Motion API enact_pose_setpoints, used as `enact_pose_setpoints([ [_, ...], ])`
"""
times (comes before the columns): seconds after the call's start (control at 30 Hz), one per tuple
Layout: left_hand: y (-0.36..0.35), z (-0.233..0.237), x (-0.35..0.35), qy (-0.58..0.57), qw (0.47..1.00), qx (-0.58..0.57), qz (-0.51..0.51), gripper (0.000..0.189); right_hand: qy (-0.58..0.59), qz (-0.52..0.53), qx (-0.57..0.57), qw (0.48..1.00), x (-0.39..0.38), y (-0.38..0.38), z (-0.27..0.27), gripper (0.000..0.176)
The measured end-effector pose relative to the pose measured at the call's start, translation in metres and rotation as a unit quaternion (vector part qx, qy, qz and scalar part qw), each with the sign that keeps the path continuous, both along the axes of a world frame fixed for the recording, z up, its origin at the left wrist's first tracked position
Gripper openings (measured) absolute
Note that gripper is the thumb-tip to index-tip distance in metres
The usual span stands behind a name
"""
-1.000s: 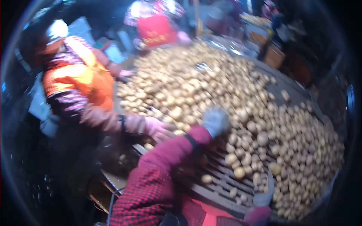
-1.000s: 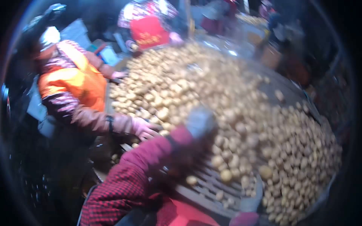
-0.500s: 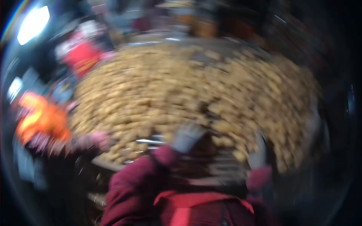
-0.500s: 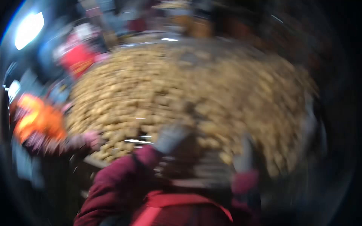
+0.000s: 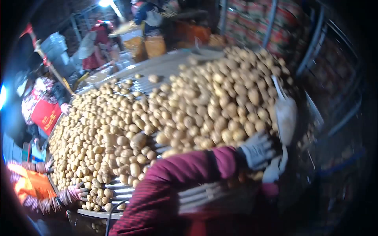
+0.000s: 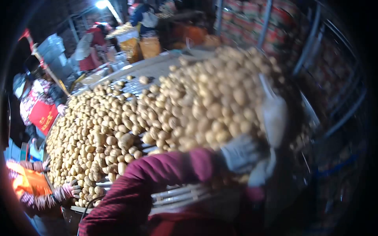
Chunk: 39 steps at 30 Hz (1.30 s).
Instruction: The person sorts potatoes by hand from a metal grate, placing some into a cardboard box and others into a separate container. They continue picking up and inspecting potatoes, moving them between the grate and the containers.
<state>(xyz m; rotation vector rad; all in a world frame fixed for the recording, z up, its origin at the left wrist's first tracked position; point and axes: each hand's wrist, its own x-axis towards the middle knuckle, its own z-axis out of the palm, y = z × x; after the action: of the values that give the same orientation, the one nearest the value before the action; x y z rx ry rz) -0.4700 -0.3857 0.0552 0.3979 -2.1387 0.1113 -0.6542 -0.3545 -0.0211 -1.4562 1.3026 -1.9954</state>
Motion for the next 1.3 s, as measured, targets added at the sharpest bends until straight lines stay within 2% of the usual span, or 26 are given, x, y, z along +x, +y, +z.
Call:
enact_pose_setpoints([
  [0.07, -0.013, -0.020, -0.006, -0.127, 0.990, 0.027, 0.052, 0.055, 0.023, -0.061, 0.098, 0.993, 0.010, 0.000, 0.015, 0.038],
  [0.13, -0.012, -0.021, -0.008, -0.170, 0.983, 0.049, 0.053, 0.051, -0.156, -0.024, 0.151, 0.976, 0.024, 0.002, 0.032, 0.040],
  [0.17, -0.012, -0.021, -0.005, -0.181, 0.980, 0.058, 0.053, 0.049, -0.093, -0.033, 0.151, 0.984, 0.029, 0.004, 0.038, 0.038],
  [0.3, -0.008, -0.016, 0.019, -0.204, 0.972, 0.094, 0.065, 0.041, -0.040, -0.024, 0.107, 0.993, 0.050, 0.004, 0.012, 0.040],
  [0.33, -0.006, -0.013, 0.028, -0.211, 0.970, 0.101, 0.068, 0.040, 0.034, -0.009, 0.140, 0.990, 0.066, 0.010, 0.030, 0.039],
  [0.4, -0.002, -0.013, 0.044, -0.229, 0.963, 0.119, 0.078, 0.037, -0.049, 0.022, 0.191, 0.980, 0.089, 0.005, 0.032, 0.038],
  [0.43, -0.004, -0.026, 0.055, -0.167, 0.977, 0.112, 0.070, 0.036, -0.030, 0.031, 0.170, 0.984, 0.091, 0.002, 0.023, 0.038],
  [0.47, -0.001, -0.032, 0.066, -0.139, 0.982, 0.105, 0.079, 0.034, -0.023, 0.028, 0.208, 0.978, 0.106, 0.004, 0.034, 0.039],
  [0.53, 0.006, -0.042, 0.087, -0.125, 0.980, 0.103, 0.117, 0.032, -0.095, 0.073, 0.214, 0.969, 0.111, -0.001, 0.029, 0.040],
  [0.7, 0.032, -0.019, 0.128, -0.167, 0.949, 0.176, 0.202, 0.031, -0.089, 0.047, 0.198, 0.975, 0.119, -0.023, -0.006, 0.041],
  [0.73, 0.035, -0.025, 0.132, -0.094, 0.963, 0.130, 0.218, 0.028, -0.091, 0.051, 0.203, 0.974, 0.125, -0.023, -0.009, 0.041],
  [0.77, 0.036, -0.033, 0.135, -0.117, 0.955, 0.125, 0.244, 0.027, -0.033, 0.038, 0.185, 0.981, 0.132, -0.024, -0.010, 0.037],
  [0.8, 0.035, -0.040, 0.138, -0.138, 0.945, 0.119, 0.271, 0.027, -0.032, 0.042, 0.210, 0.976, 0.138, -0.023, -0.014, 0.039],
  [0.87, 0.038, -0.039, 0.161, -0.225, 0.909, 0.185, 0.297, 0.026, -0.005, 0.029, 0.254, 0.967, 0.170, -0.017, -0.006, 0.044],
  [0.9, 0.047, -0.033, 0.175, -0.265, 0.891, 0.136, 0.343, 0.027, -0.012, 0.017, 0.272, 0.962, 0.187, -0.016, -0.004, 0.046],
  [0.93, 0.056, -0.017, 0.190, -0.286, 0.878, 0.196, 0.331, 0.030, -0.017, 0.067, 0.267, 0.961, 0.193, -0.015, -0.011, 0.043],
  [1.03, 0.061, -0.036, 0.221, -0.235, 0.852, 0.208, 0.419, 0.031, 0.011, 0.105, 0.238, 0.965, 0.233, -0.019, -0.025, 0.041],
  [1.07, 0.063, -0.044, 0.242, -0.215, 0.866, 0.160, 0.421, 0.027, 0.025, 0.110, 0.224, 0.968, 0.249, -0.023, -0.028, 0.040],
  [1.13, 0.069, -0.051, 0.269, -0.171, 0.870, 0.189, 0.422, 0.029, 0.052, 0.121, 0.196, 0.972, 0.281, -0.029, -0.035, 0.039],
  [1.17, 0.077, -0.040, 0.275, -0.188, 0.833, 0.237, 0.464, 0.031, 0.069, 0.127, 0.185, 0.972, 0.298, -0.029, -0.037, 0.039],
  [1.2, 0.088, -0.028, 0.289, -0.202, 0.824, 0.266, 0.459, 0.030, 0.082, 0.137, 0.172, 0.972, 0.316, -0.029, -0.039, 0.038],
  [1.27, 0.103, -0.029, 0.317, -0.199, 0.807, 0.243, 0.500, 0.031, 0.107, 0.160, 0.143, 0.971, 0.354, -0.029, -0.045, 0.037],
  [1.3, 0.114, -0.026, 0.329, -0.173, 0.802, 0.278, 0.500, 0.031, 0.120, 0.174, 0.134, 0.968, 0.372, -0.029, -0.048, 0.037],
])
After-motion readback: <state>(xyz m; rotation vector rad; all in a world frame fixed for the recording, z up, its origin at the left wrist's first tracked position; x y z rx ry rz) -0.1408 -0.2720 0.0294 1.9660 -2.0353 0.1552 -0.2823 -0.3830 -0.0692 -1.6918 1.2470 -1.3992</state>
